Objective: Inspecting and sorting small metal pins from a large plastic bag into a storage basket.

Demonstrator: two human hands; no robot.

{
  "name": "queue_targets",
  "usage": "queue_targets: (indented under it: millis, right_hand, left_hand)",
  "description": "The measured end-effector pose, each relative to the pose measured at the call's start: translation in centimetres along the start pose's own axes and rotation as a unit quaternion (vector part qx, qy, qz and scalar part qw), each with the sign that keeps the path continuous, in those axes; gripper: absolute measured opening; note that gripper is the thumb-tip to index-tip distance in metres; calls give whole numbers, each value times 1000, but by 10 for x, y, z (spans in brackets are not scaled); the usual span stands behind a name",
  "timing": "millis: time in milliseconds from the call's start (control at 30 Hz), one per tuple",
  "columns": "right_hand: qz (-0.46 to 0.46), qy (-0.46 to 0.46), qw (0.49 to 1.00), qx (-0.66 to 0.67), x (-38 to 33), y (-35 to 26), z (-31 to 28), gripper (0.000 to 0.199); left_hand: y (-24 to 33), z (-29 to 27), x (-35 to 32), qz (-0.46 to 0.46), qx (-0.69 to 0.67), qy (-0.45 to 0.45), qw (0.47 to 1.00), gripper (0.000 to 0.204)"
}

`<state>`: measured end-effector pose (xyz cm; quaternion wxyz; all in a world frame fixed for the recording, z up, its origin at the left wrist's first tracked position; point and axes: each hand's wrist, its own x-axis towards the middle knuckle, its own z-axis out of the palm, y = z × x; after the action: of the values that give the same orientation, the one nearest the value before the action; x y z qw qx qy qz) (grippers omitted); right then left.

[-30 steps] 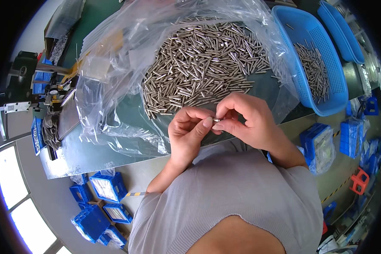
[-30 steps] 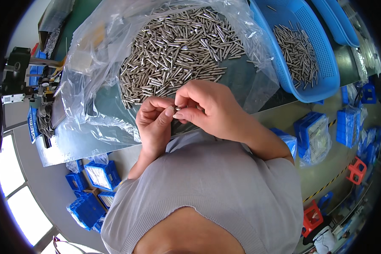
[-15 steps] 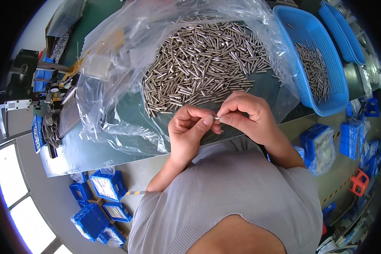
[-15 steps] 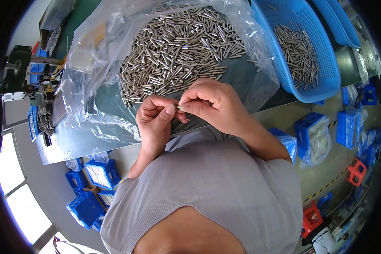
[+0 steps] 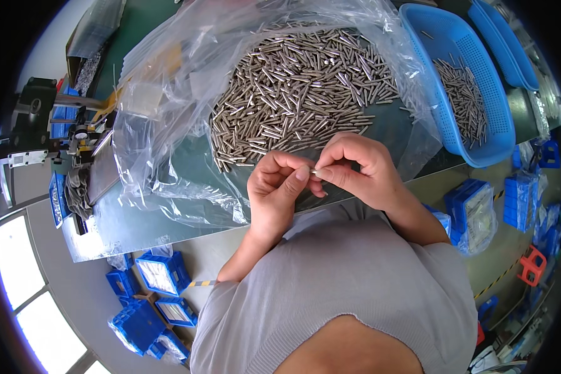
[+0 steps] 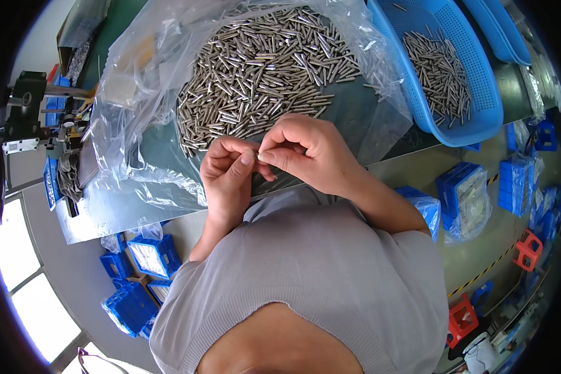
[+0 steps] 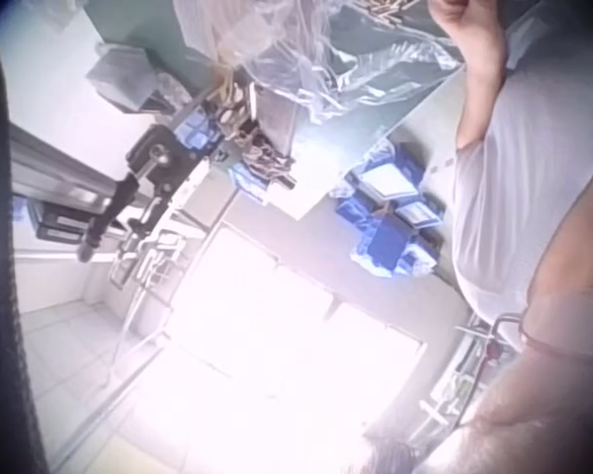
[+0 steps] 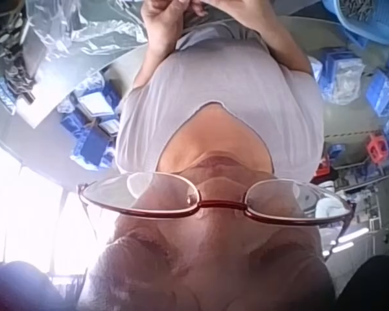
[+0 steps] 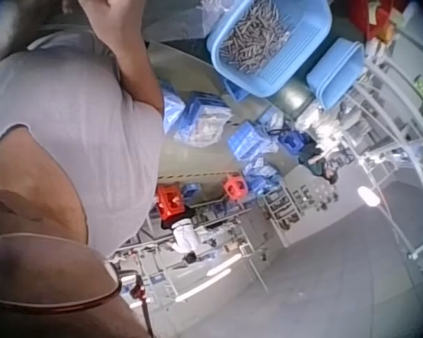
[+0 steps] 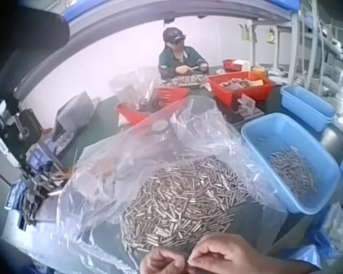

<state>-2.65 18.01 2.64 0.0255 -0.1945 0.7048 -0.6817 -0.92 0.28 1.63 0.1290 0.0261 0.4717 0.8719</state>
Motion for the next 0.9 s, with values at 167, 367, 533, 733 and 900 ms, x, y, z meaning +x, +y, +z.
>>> queue_targets:
  millis: [167,367,533,733,900]
  right_hand:
    - [18,-32,999,-18,4,-4,-3,5]
    - [49,2,999,15,2,-2,-8,3]
    - [-17,-6,992,-127,2,-11,-11,10]
    - [-83,59,986,-130,-4,-11,-9,15]
    - [-150,333,863,-349,-17,-43,-59,14]
  left_hand:
    - [0,-4,-1,4,39,-23,999,7]
    - [0,-1,4,-12,26,-19,999,7]
    - [-2,2,5,-8,11,-7,1000,5]
    - [0,1,0,-5,35,0,999,3]
    - [-1,-3,0,21,18,10,1000,3]
